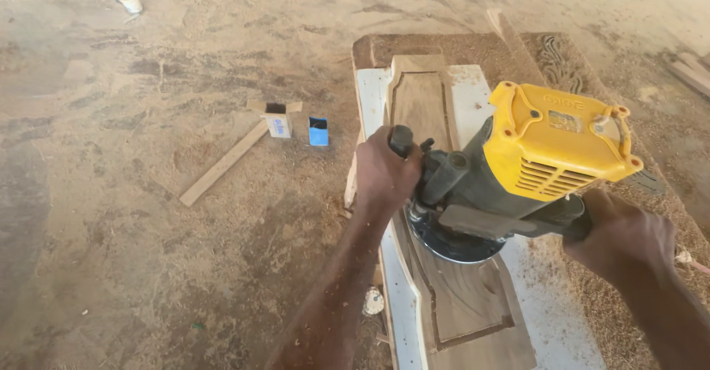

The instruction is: The person uses a yellow electric router to carve a decorative pattern into a light-colored wooden board. They guide the tool along the wood's surface, creating grooves and removing material while sawdust accumulates around the work area.

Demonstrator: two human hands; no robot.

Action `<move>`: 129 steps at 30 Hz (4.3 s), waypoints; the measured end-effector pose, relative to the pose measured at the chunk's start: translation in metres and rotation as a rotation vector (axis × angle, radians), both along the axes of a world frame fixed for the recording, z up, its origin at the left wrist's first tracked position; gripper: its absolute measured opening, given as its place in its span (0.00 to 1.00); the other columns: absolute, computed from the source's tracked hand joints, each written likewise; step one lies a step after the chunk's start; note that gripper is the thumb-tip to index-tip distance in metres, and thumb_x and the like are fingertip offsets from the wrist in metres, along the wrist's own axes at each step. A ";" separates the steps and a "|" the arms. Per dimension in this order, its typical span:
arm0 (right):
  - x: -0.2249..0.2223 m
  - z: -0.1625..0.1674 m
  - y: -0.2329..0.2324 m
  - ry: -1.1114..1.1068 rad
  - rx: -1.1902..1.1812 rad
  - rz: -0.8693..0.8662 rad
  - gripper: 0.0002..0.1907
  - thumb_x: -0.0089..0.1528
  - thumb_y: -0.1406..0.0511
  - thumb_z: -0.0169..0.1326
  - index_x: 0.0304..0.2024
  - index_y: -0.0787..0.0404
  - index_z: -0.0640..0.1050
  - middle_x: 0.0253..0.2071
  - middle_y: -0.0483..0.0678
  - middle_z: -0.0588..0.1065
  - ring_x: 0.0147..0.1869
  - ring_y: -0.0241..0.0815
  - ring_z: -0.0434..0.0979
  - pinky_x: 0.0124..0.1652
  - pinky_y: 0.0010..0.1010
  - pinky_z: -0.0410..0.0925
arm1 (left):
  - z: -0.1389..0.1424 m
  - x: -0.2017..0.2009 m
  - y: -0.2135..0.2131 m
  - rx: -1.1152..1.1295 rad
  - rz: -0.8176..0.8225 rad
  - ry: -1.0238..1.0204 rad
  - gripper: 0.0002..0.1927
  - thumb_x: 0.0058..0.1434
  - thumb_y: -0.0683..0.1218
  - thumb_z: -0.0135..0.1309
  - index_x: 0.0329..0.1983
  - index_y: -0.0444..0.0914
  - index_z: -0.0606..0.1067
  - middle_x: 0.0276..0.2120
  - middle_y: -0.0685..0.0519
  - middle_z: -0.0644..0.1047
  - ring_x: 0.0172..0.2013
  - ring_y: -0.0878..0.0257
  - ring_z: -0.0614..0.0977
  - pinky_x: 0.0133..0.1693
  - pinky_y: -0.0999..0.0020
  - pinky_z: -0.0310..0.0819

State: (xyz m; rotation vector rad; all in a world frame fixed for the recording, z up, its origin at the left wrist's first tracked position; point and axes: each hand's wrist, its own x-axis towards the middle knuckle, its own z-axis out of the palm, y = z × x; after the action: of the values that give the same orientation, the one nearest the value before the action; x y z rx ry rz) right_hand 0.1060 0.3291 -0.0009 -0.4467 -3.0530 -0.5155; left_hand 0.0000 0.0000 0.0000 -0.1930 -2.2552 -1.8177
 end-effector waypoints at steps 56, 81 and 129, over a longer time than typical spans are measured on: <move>-0.015 -0.021 0.009 0.092 -0.081 -0.001 0.12 0.62 0.53 0.56 0.36 0.53 0.76 0.29 0.44 0.76 0.31 0.42 0.76 0.36 0.40 0.72 | -0.010 -0.033 0.017 0.009 0.012 0.032 0.10 0.54 0.45 0.55 0.32 0.31 0.76 0.26 0.39 0.80 0.29 0.48 0.85 0.33 0.56 0.77; -0.048 -0.021 0.002 0.130 -0.016 0.014 0.13 0.66 0.51 0.52 0.40 0.50 0.75 0.27 0.44 0.78 0.30 0.41 0.79 0.41 0.41 0.73 | -0.005 -0.082 0.010 -0.046 -0.026 -0.009 0.10 0.54 0.45 0.56 0.30 0.32 0.77 0.26 0.40 0.81 0.29 0.46 0.85 0.33 0.55 0.78; 0.001 -0.035 0.016 0.075 -0.052 -0.076 0.17 0.61 0.48 0.52 0.43 0.50 0.76 0.30 0.48 0.80 0.36 0.51 0.83 0.49 0.54 0.71 | -0.016 -0.026 0.021 -0.019 -0.029 0.003 0.11 0.54 0.45 0.57 0.33 0.31 0.78 0.27 0.39 0.81 0.31 0.47 0.85 0.35 0.57 0.78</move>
State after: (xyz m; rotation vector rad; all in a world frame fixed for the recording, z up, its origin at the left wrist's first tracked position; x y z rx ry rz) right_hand 0.1071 0.3447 -0.0359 -0.5728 -2.9927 -0.4117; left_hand -0.0258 0.0214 -0.0162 -0.2330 -2.2795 -1.8102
